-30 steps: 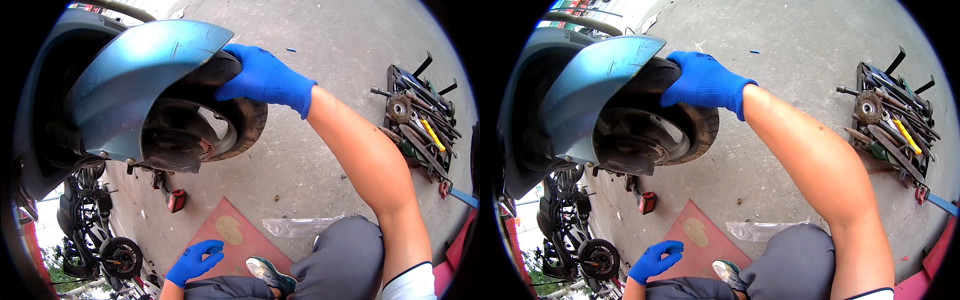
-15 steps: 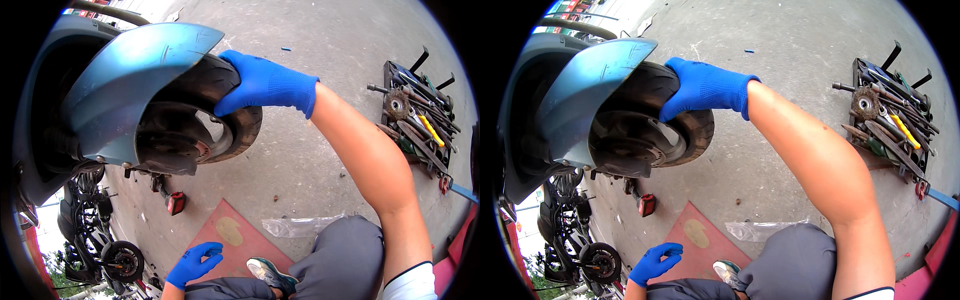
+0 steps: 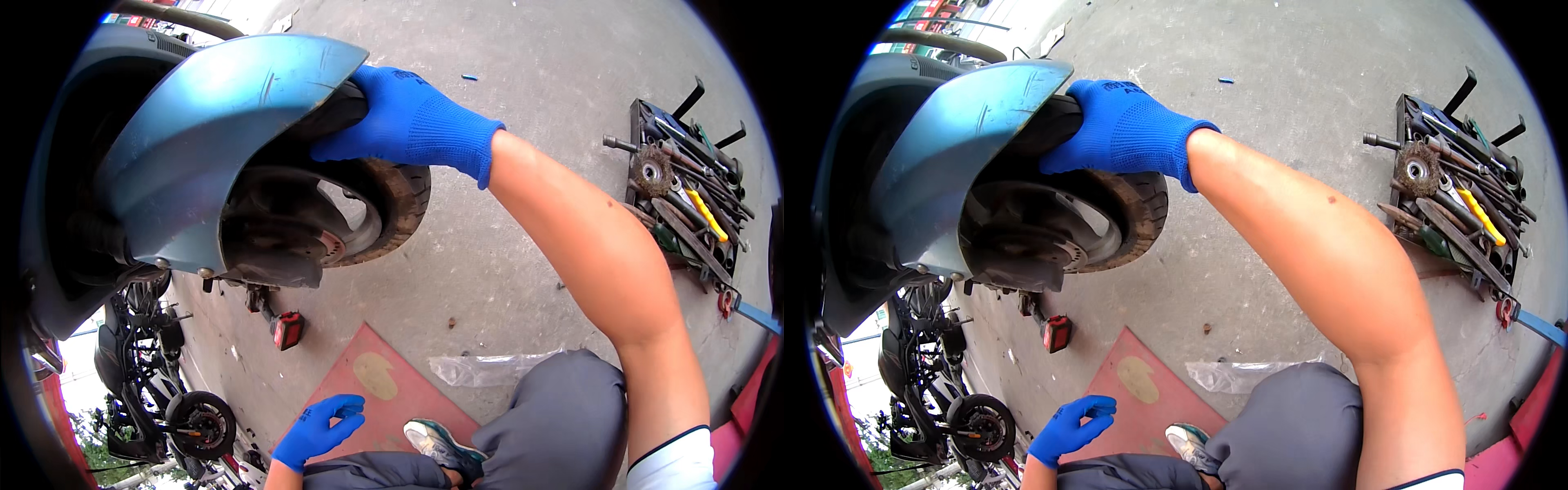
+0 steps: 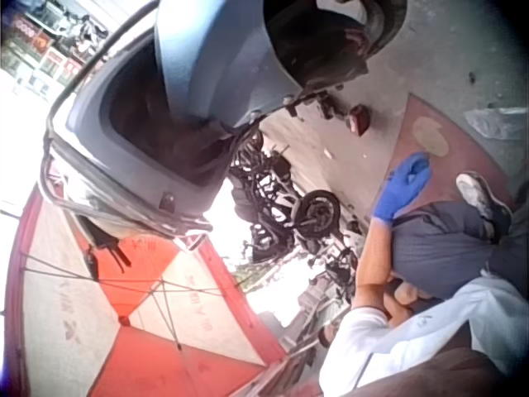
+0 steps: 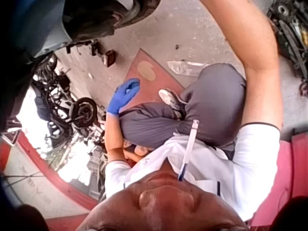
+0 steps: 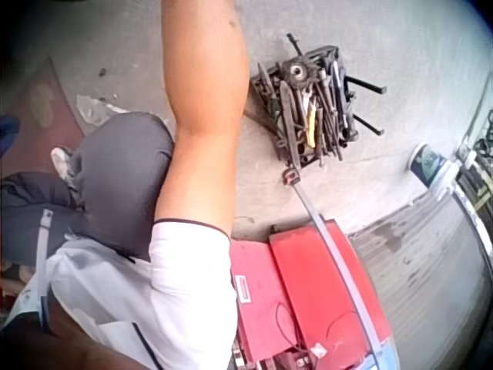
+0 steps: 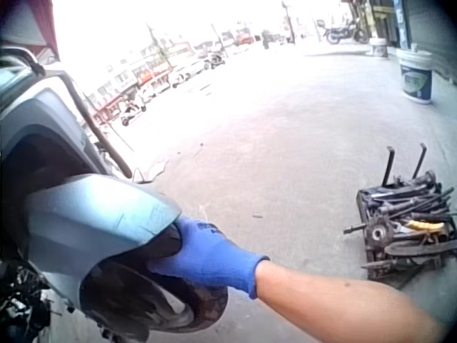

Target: The person works on the front tire of a scooter, using a screwdriver to pry at the tire bead and then connecting an air hose to the valve stem to inflate the tire.

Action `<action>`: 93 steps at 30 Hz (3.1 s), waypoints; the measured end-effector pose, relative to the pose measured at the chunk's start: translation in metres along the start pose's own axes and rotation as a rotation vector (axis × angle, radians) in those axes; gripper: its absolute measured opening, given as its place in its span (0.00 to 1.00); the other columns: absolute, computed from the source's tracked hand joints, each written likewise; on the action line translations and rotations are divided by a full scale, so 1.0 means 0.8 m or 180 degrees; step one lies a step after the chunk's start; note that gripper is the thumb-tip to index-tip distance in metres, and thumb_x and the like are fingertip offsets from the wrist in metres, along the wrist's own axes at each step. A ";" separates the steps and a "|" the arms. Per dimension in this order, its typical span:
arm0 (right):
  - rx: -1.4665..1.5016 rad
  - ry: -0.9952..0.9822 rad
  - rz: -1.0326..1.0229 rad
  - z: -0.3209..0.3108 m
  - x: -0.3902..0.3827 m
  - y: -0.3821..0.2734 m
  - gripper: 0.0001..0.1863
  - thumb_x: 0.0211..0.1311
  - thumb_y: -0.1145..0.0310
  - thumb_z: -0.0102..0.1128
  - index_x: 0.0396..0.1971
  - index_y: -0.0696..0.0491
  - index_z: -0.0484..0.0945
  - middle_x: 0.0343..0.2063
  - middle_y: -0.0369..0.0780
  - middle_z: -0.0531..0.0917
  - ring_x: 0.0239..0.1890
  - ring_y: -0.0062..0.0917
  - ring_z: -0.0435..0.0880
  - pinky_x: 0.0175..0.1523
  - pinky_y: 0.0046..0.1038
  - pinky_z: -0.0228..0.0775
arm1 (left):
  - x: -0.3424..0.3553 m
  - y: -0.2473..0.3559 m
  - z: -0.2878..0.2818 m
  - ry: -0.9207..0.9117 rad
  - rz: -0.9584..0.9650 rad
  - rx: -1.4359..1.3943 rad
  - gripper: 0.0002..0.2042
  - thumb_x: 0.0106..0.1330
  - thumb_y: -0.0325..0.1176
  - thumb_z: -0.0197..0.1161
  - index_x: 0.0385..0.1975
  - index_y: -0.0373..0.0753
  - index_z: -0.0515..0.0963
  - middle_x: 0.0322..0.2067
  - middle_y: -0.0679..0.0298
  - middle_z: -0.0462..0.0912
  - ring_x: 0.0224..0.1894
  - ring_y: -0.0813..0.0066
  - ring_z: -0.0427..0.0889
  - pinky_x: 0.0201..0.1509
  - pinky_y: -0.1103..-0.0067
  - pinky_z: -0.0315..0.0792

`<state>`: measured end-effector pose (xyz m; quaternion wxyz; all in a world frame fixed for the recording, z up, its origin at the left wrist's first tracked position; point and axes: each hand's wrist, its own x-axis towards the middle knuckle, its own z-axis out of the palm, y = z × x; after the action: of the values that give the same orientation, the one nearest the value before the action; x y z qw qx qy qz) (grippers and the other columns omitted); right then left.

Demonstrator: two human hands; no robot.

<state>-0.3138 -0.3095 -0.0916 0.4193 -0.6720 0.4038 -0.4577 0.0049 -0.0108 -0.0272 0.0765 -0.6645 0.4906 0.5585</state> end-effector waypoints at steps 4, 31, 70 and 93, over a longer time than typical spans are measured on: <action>0.0063 -0.0084 0.0163 -0.005 -0.001 -0.004 0.39 0.44 0.51 0.76 0.57 0.54 0.75 0.48 0.49 0.83 0.51 0.40 0.83 0.60 0.35 0.72 | 0.005 0.014 -0.001 -0.0024 -0.0116 0.0026 0.17 0.65 0.29 0.65 0.53 0.33 0.76 0.45 0.60 0.84 0.45 0.76 0.83 0.46 0.78 0.77; 0.0093 0.0071 0.0270 -0.003 -0.015 0.002 0.32 0.48 0.57 0.74 0.54 0.55 0.78 0.46 0.46 0.84 0.49 0.33 0.84 0.57 0.34 0.74 | 0.004 0.003 0.000 -0.0051 0.0147 0.0013 0.17 0.66 0.27 0.64 0.54 0.34 0.76 0.43 0.61 0.84 0.44 0.76 0.83 0.47 0.78 0.76; -0.0210 -0.0105 -0.0192 -0.011 0.013 -0.001 0.33 0.46 0.43 0.72 0.48 0.50 0.83 0.41 0.48 0.86 0.44 0.37 0.87 0.55 0.33 0.77 | 0.130 0.269 0.012 0.2938 0.2415 0.2499 0.17 0.56 0.34 0.68 0.42 0.32 0.75 0.59 0.39 0.68 0.40 0.50 0.82 0.41 0.65 0.77; -0.0084 -0.0180 -0.0180 -0.015 0.010 -0.001 0.33 0.45 0.47 0.72 0.49 0.52 0.82 0.39 0.47 0.87 0.43 0.35 0.87 0.54 0.33 0.77 | 0.159 0.313 0.009 0.3401 0.1767 0.3925 0.13 0.56 0.41 0.69 0.24 0.40 0.73 0.36 0.49 0.76 0.25 0.59 0.80 0.27 0.69 0.75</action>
<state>-0.3229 -0.3192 -0.0859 0.4085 -0.7013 0.3786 -0.4449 -0.1983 -0.2050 -0.0217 0.0432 -0.5340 0.8211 -0.1967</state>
